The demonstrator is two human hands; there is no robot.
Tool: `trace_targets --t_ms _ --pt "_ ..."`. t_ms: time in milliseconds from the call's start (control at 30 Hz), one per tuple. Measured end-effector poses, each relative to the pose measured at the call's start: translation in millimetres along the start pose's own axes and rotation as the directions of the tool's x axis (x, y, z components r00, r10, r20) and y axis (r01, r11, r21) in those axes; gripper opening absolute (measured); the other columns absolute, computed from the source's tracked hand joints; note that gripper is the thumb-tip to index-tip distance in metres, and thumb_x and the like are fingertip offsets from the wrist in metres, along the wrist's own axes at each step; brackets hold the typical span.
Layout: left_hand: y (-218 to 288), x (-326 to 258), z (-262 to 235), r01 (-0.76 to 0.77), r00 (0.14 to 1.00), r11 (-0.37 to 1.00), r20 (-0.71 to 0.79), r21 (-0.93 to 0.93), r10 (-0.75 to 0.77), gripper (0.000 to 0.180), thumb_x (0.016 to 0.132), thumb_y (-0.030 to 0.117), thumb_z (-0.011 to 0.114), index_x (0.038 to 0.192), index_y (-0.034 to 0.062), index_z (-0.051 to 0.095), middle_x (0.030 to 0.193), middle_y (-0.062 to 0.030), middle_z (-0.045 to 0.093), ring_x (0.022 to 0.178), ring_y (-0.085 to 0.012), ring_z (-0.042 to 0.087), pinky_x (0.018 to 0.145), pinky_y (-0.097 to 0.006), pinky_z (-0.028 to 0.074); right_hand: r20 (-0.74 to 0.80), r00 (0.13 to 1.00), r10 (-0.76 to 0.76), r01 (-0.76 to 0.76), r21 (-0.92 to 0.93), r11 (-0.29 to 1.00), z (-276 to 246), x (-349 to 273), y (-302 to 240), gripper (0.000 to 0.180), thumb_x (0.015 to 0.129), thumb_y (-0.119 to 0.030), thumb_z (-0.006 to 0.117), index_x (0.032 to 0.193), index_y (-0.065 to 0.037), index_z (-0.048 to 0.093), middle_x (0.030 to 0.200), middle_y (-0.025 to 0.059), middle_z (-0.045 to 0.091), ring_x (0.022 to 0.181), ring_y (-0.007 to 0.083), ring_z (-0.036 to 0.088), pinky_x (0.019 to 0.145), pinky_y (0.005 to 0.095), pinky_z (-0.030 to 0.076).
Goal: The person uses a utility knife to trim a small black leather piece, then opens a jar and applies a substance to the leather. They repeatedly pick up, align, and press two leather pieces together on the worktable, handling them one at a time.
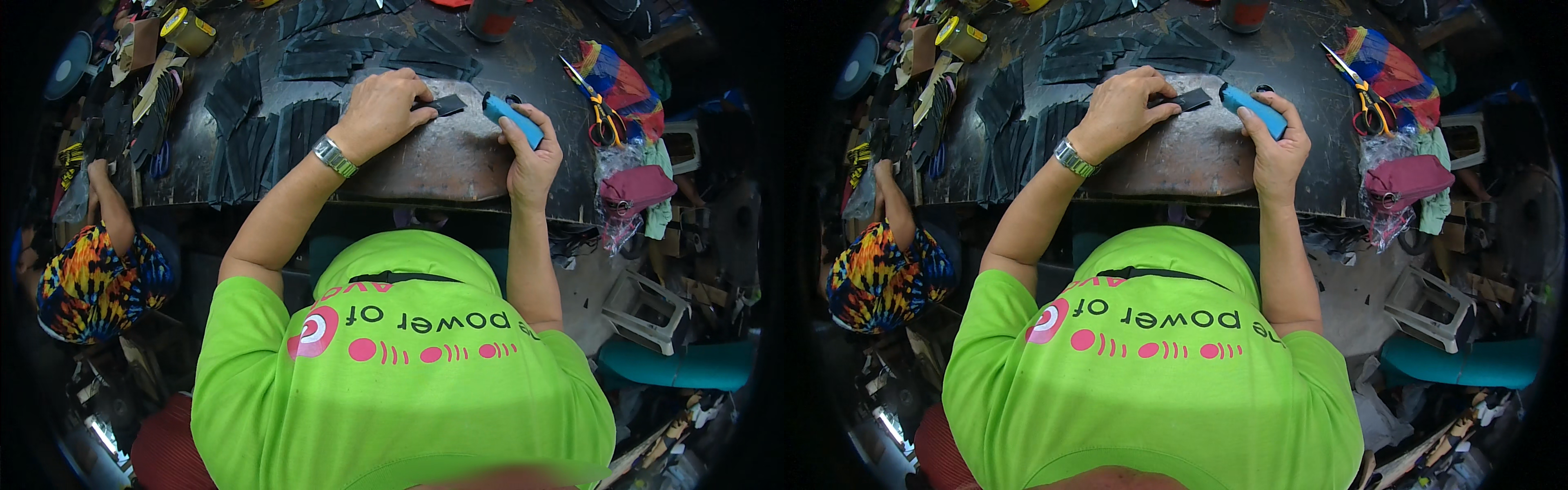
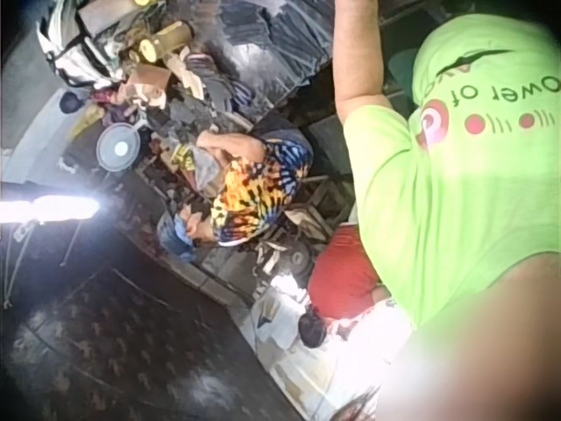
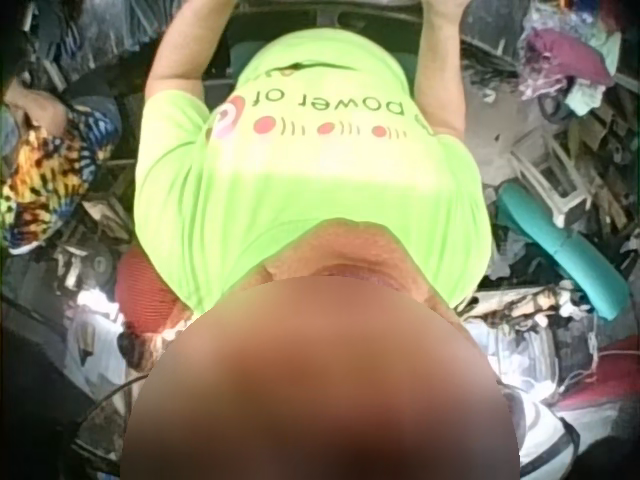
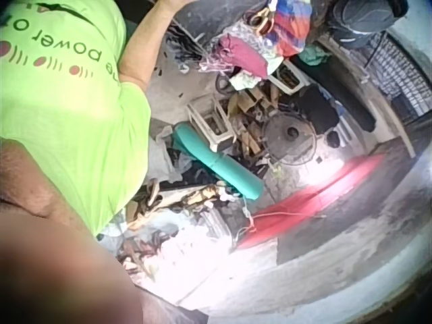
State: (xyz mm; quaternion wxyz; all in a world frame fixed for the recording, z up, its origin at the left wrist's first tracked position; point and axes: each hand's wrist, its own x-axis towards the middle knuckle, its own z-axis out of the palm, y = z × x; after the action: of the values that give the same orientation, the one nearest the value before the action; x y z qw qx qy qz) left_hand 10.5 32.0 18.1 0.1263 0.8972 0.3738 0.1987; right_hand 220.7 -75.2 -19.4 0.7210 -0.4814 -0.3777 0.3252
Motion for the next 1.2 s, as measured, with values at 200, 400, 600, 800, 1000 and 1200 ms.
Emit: trace_targets --t_ms 200,400,600,800,1000,1200 --pt "-1.0 3.0 4.3 0.114 0.993 0.962 0.039 -0.249 -0.108 0.016 0.085 0.014 0.080 0.098 0.0048 0.077 0.103 -0.0076 0.075 0.086 -0.0198 0.074 0.078 -0.032 0.057 0.000 1.000 -0.014 0.014 -0.004 1.000 -1.2 -0.7 1.5 0.030 0.086 0.004 0.077 0.115 0.002 0.068 0.108 0.0086 0.068 0.078 0.0121 0.065 0.072 0.0236 0.053" --pt "0.9 -2.0 5.2 0.243 0.965 0.512 0.153 -0.824 -0.212 0.040 0.093 0.008 0.074 0.131 0.0080 0.062 0.099 -0.0038 0.073 0.089 -0.0099 0.070 0.080 -0.026 0.058 -0.011 1.000 -0.024 0.025 0.062 0.998 -3.6 0.5 5.1 0.031 0.086 0.005 0.076 0.116 0.002 0.067 0.110 0.0100 0.067 0.082 0.0141 0.066 0.073 0.0255 0.055" --pt "6.6 -13.5 8.4 0.223 0.966 0.334 0.163 -0.916 -0.198 0.046 0.095 0.007 0.071 0.139 0.0083 0.057 0.100 -0.0014 0.068 0.095 -0.0097 0.067 0.087 -0.026 0.058 0.022 1.000 0.004 -0.007 0.124 0.992 -3.4 -3.0 -0.6 0.030 0.086 0.003 0.078 0.114 0.001 0.068 0.109 0.0086 0.067 0.085 0.0134 0.067 0.074 0.0245 0.056" --pt "9.7 -22.5 10.4 0.331 0.940 0.068 0.323 -0.941 -0.110 0.037 0.098 0.006 0.066 0.135 0.0036 0.064 0.112 -0.0027 0.071 0.092 -0.0065 0.066 0.084 -0.022 0.056 0.077 0.997 0.015 -0.018 0.042 0.999 -3.5 -17.8 -7.9 0.028 0.087 0.000 0.079 0.113 0.000 0.069 0.110 0.0072 0.069 0.088 0.0112 0.066 0.078 0.0231 0.055" --pt "11.1 -23.7 9.7 0.326 0.942 -0.107 0.332 -0.939 -0.048 0.044 0.096 0.002 0.068 0.139 0.0020 0.062 0.113 -0.0030 0.071 0.080 -0.0029 0.058 0.072 -0.018 0.050 0.111 0.991 -0.070 0.079 -0.073 0.994 1.5 -24.3 -16.8 0.027 0.086 -0.001 0.080 0.112 -0.002 0.070 0.108 0.0054 0.070 0.092 0.0097 0.063 0.078 0.0221 0.052" --pt "13.5 -25.8 11.2 0.329 0.942 -0.154 0.335 -0.932 -0.012 0.043 0.096 0.001 0.067 0.139 -0.0002 0.061 0.124 -0.0073 0.070 0.097 -0.0063 0.066 0.085 -0.018 0.055 0.123 0.985 -0.118 0.137 -0.165 0.977 7.2 -24.2 -16.8 0.024 0.086 -0.002 0.080 0.108 -0.002 0.071 0.102 0.0028 0.069 0.089 0.0080 0.062 0.077 0.0220 0.050"
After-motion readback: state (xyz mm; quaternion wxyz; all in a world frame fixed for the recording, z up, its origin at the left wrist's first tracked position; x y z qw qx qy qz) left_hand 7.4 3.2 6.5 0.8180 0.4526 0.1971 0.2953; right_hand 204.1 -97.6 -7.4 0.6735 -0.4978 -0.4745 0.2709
